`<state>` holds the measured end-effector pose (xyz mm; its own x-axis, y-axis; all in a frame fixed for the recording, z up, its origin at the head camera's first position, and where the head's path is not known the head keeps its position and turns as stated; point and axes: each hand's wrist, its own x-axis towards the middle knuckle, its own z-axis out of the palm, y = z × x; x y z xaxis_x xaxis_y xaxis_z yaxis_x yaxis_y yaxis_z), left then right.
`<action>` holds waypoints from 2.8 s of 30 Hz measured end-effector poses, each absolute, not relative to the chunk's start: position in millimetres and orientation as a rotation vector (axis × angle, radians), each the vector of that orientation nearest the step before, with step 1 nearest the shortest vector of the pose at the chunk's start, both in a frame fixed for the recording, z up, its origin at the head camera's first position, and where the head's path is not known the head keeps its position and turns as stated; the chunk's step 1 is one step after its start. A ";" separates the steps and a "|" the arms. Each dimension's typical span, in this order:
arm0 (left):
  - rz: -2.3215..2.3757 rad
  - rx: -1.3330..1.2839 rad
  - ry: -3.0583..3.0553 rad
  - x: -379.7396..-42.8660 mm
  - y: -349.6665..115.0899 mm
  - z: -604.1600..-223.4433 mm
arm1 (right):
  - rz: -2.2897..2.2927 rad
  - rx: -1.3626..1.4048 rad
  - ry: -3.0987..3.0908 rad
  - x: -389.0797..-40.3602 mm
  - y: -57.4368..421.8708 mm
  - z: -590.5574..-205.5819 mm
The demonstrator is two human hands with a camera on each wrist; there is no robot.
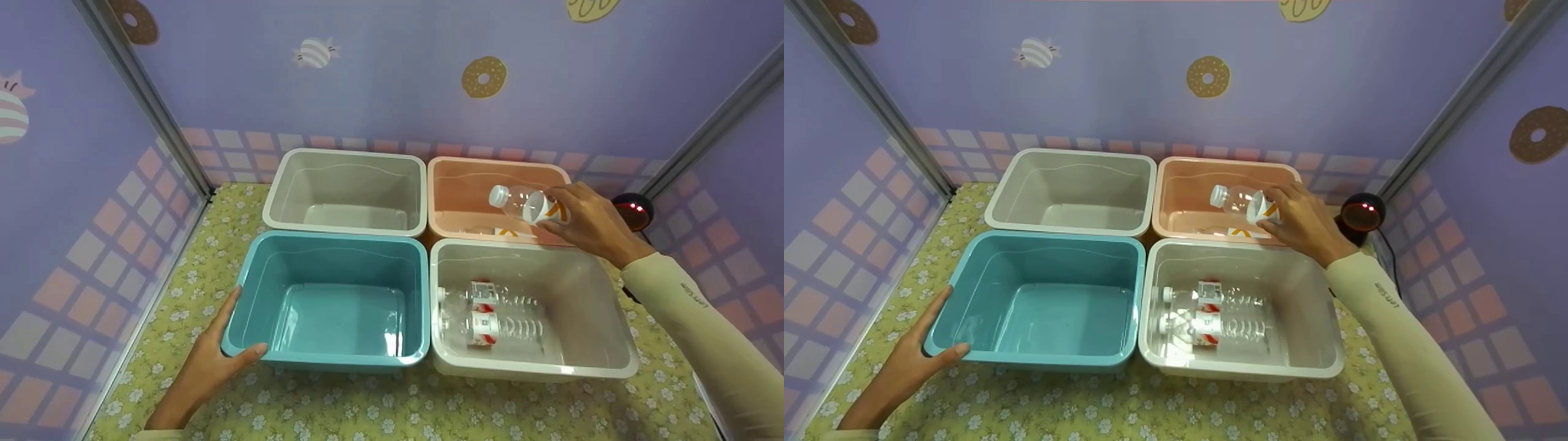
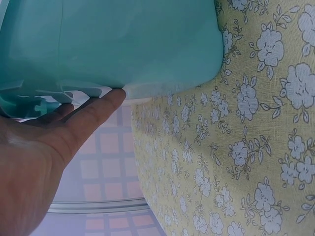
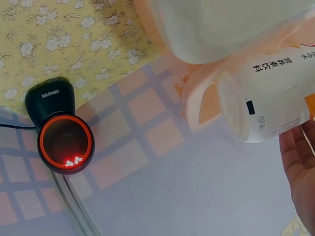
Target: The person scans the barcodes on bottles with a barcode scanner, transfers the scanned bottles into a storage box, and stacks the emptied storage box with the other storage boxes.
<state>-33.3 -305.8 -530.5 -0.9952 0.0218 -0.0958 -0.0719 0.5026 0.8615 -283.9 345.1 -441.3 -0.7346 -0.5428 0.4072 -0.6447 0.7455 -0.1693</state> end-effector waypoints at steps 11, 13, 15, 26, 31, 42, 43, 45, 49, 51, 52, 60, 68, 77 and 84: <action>1.554 -0.036 2.636 -32.4 -305.6 -530.2 | 0.435 0.939 -2.639 -294.2 335.5 -448.2; 1.576 -0.034 2.631 -32.3 -304.7 -530.4 | 0.431 0.963 -2.612 -296.6 334.8 -450.4; 1.593 -0.034 2.628 -32.1 -303.9 -530.7 | 0.431 0.980 -2.599 -298.7 334.5 -452.4; 1.603 -0.046 2.616 -32.4 -303.9 -530.7 | 0.430 1.053 -2.574 -305.4 325.1 -460.5; 1.603 -0.056 2.610 -32.5 -304.8 -531.9 | 0.449 1.042 -2.590 -307.0 320.9 -462.9; 1.611 -0.050 2.611 -32.0 -303.9 -530.9 | 0.558 1.116 -2.552 -310.6 316.7 -471.7; 1.601 -0.049 2.619 -32.0 -303.8 -530.6 | 0.566 1.115 -2.555 -310.6 316.1 -471.8; 1.584 -0.045 2.631 -31.9 -303.7 -530.2 | 0.568 1.112 -2.563 -311.5 315.4 -472.0; 1.553 -0.043 2.649 -31.8 -303.7 -529.5 | 0.588 1.161 -2.553 -315.8 312.9 -471.0; 1.560 -0.042 2.646 -31.8 -303.8 -529.4 | 0.624 1.197 -2.551 -318.9 311.0 -470.2; 1.557 -0.040 2.648 -31.7 -303.9 -529.4 | 0.633 1.207 -2.552 -319.8 310.5 -469.9; 1.572 -0.050 2.634 -31.6 -304.4 -529.2 | 0.661 1.166 -2.613 -320.3 309.5 -474.3; 1.580 -0.059 2.617 -32.0 -304.9 -530.1 | 0.732 1.172 -2.674 -321.7 307.9 -478.1; 1.577 -0.068 2.634 -32.2 -304.0 -531.1 | 0.762 1.232 -2.664 -327.8 304.3 -477.2; 1.601 -0.076 2.613 -32.0 -302.9 -531.2 | 0.766 1.220 -2.694 -327.3 301.8 -478.0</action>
